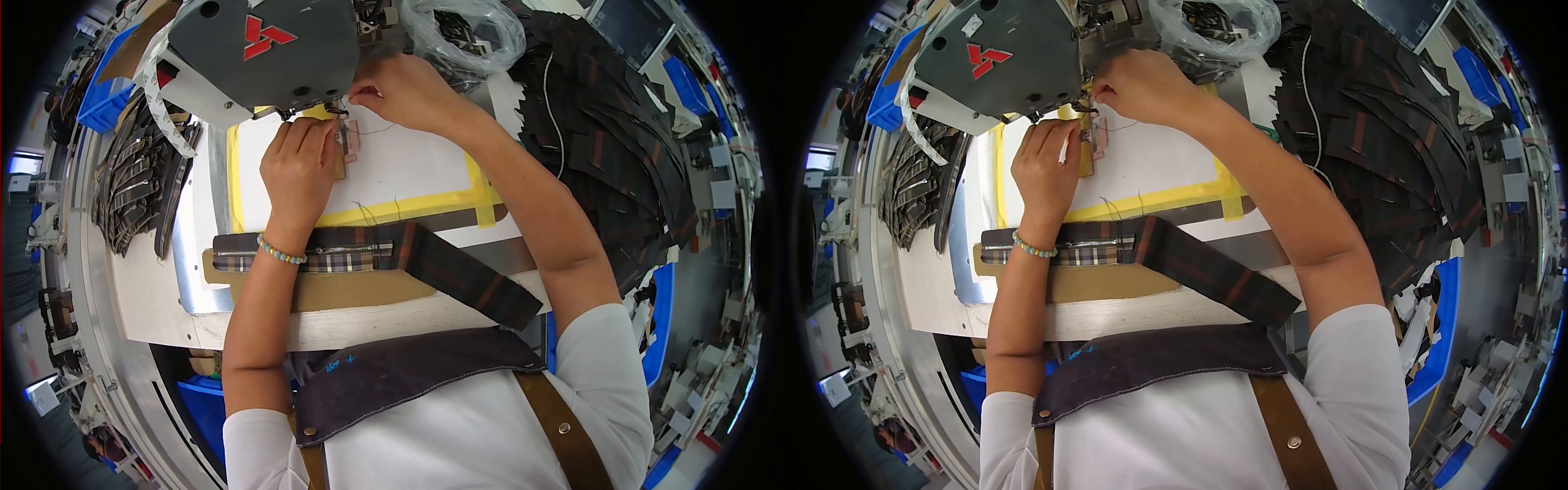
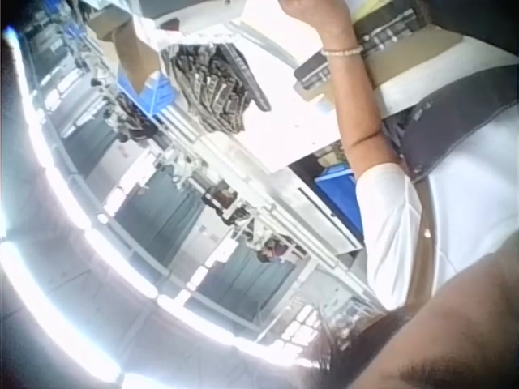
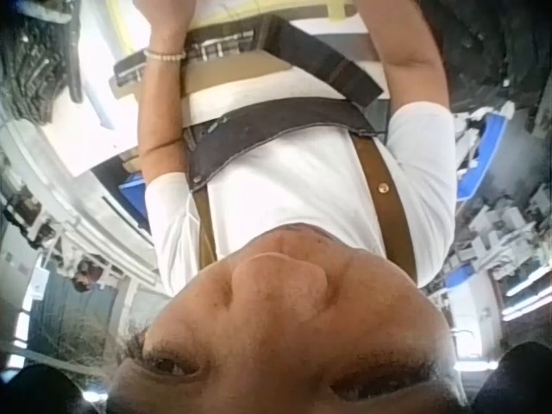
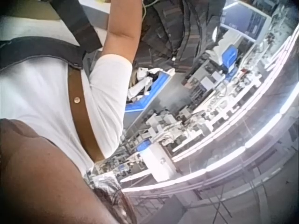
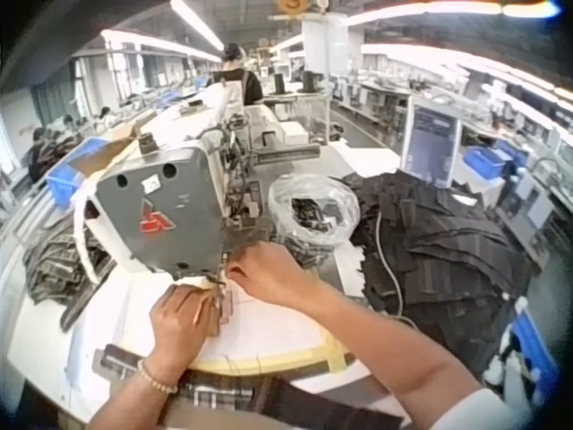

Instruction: Operating an industrial sewing machine to assemble fabric garment pieces.

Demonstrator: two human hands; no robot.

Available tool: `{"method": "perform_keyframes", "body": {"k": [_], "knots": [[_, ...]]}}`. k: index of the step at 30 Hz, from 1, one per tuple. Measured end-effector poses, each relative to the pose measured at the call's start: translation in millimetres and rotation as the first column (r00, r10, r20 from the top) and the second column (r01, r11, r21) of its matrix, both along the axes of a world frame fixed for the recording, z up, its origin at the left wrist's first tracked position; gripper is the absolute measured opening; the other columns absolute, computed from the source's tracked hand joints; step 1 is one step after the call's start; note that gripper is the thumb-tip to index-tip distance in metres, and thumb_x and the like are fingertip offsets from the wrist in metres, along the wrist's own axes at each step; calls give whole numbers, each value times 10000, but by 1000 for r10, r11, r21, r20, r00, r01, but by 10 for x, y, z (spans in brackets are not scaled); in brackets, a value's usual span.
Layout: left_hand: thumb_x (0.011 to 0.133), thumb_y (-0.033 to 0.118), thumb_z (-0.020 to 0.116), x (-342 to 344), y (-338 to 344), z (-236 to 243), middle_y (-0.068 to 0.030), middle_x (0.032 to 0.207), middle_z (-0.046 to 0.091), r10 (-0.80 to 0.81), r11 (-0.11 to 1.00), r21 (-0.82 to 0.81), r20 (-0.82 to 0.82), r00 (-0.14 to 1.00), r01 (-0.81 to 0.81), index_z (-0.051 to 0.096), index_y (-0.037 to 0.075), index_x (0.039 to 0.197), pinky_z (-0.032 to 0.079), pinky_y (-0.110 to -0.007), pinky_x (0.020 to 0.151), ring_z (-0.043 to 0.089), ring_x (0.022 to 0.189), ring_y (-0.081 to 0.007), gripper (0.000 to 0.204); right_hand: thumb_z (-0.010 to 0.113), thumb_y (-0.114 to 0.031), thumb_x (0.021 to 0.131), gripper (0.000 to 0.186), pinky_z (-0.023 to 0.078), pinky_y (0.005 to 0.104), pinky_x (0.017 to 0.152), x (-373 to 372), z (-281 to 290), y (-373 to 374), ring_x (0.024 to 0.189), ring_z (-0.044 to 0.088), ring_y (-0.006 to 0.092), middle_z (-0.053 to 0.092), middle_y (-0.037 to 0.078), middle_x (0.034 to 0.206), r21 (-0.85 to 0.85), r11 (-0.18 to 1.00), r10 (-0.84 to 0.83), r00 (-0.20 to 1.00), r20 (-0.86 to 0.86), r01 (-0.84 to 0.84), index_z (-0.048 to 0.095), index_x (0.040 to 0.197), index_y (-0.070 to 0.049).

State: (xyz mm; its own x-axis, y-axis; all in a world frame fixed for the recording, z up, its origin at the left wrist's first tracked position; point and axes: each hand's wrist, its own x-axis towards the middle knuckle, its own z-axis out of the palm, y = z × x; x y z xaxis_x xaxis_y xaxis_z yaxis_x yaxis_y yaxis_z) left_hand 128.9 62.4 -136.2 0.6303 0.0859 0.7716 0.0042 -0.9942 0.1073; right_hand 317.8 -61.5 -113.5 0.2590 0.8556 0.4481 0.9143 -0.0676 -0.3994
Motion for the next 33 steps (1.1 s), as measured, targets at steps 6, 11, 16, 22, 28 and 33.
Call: {"method": "perform_keyframes", "body": {"k": [6,11,16,22,28,33], "knots": [[833,34,804,2,5,-6,-46,909,697,24,1000,-4,18,1000,-24,753,78,952,555,-369,686,664,783,-255,137,758,-184,883,130,587,438,727,-7,-124,57,841,737,313,772,73,954,71,996,43,997,56,-47,814,979,-118],[836,51,810,6,6,-17,-40,909,701,43,999,-4,28,999,-43,751,81,947,556,-370,682,668,782,-254,129,702,-180,893,145,596,454,746,-34,-185,73,879,741,323,762,55,901,56,998,27,998,53,-30,842,930,-167],[848,55,806,8,8,-31,-42,911,704,46,999,-19,28,999,-45,751,76,945,559,-373,686,672,787,-256,114,741,-193,892,128,584,441,739,-25,-204,68,849,736,319,764,70,957,35,999,31,997,70,-34,812,970,-120],[853,39,808,20,-5,-23,-51,922,728,54,998,-33,16,998,-54,764,70,955,569,-376,703,696,808,-263,115,723,-202,883,144,596,460,771,6,-283,98,873,740,333,770,62,924,24,999,32,999,19,-33,845,951,-168],[857,32,810,28,17,-45,-59,928,746,67,997,-43,2,998,-67,779,75,971,574,-378,723,714,827,-267,125,783,-151,892,170,596,381,785,41,-251,55,869,751,301,785,90,978,-46,998,34,991,-126,-40,823,1045,-86],[858,32,809,34,17,-40,-60,928,747,79,996,-36,-2,997,-79,781,73,970,574,-375,729,717,833,-266,122,783,-132,897,189,594,359,802,143,-198,77,901,762,268,797,104,1009,-11,999,42,981,-192,-45,827,1072,-77]]}}
